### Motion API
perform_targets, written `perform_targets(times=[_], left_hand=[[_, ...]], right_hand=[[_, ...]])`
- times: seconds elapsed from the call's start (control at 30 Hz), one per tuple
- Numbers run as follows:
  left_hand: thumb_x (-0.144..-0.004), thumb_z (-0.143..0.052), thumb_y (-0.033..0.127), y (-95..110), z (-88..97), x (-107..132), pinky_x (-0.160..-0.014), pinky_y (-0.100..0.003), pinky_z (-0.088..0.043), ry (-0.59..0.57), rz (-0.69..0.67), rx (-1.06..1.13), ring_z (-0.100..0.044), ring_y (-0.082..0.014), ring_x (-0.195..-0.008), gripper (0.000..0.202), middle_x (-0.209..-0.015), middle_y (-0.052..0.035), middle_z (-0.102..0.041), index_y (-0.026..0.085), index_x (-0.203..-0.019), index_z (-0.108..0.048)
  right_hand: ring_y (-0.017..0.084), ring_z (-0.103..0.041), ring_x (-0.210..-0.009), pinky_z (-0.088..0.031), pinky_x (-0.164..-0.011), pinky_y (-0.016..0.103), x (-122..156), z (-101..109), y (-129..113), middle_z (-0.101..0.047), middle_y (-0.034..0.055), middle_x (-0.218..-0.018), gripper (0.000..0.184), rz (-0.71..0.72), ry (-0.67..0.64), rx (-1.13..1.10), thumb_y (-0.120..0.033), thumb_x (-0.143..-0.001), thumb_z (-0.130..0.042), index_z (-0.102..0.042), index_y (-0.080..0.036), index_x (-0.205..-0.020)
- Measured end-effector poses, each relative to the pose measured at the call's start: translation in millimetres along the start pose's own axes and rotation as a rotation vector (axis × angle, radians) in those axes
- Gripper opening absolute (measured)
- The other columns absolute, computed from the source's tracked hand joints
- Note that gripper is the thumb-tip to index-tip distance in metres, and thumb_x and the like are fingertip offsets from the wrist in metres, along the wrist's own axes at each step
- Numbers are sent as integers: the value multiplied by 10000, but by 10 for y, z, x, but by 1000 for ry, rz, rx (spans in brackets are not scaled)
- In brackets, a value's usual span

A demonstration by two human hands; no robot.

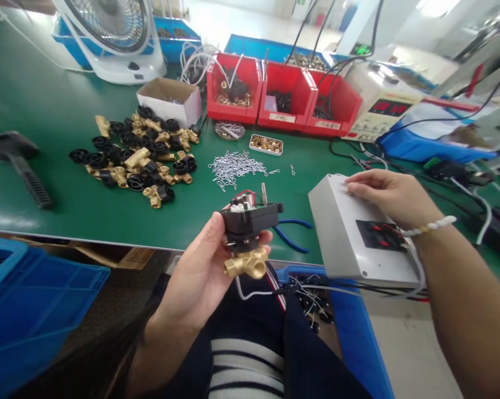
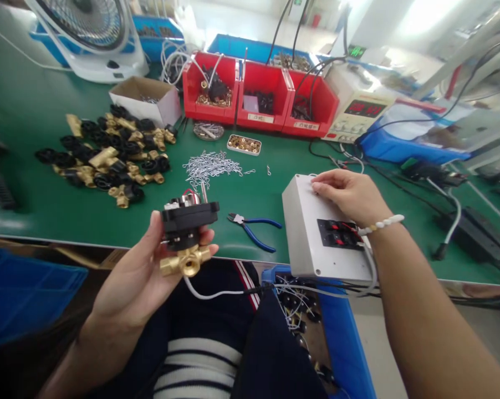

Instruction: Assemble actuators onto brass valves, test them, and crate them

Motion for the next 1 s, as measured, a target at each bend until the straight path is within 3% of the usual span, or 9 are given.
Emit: perform_targets(times=[0.1, 0.37, 0.63, 0.73, 1.0], left_hand=[[-1064, -309, 309, 11, -19, 19, -779, -316, -641, 9, 12, 39, -772, -187, -828, 484, -909, -100, -793, 131, -983, -752], [-1071, -180, 338, -10, -42, 58, -777, -307, -642, -99, 71, 107, -771, -187, -787, 674, -841, -119, -789, 75, -913, -779], [-1071, -156, 327, -14, -61, 59, -733, -306, -653, -96, 84, 133, -765, -186, -743, 700, -811, -113, -782, 44, -895, -771], [-1071, -138, 324, -17, -56, 59, -726, -303, -653, -98, 96, 134, -765, -184, -738, 714, -808, -112, -781, 44, -897, -771], [-1072, -158, 335, -38, -78, 63, -721, -298, -650, -73, 119, 114, -765, -180, -732, 697, -797, -110, -780, 57, -888, -771]], right_hand=[[218, -580, -721, -441, -748, 383, 23, -12, -56, -699, 72, -811, 503, -15, 29, 57, -604, -574, -628, -726, -194, -848], [227, -601, -698, -439, -737, 391, 16, -5, 7, -711, 86, -845, 512, -51, 91, 90, -684, -606, -533, -684, -220, -761], [266, -609, -725, -422, -713, 403, 35, 30, -60, -673, 90, -737, 619, -90, 111, 188, -813, -567, -474, -654, -236, -700], [267, -607, -748, -415, -730, 406, 35, 29, -74, -670, 89, -747, 608, -89, 109, 201, -802, -572, -462, -647, -236, -694], [229, -571, -712, -415, -653, 372, 9, -21, 18, -671, 74, -810, 543, -55, 27, 136, -640, -492, -635, -658, -217, -832]])
Point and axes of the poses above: each hand's wrist, its own x-axis away from the middle knuckle, its own z-axis out of the back of the hand, y = z × x, the point moved 4 cm from there along -x, towards the middle knuckle
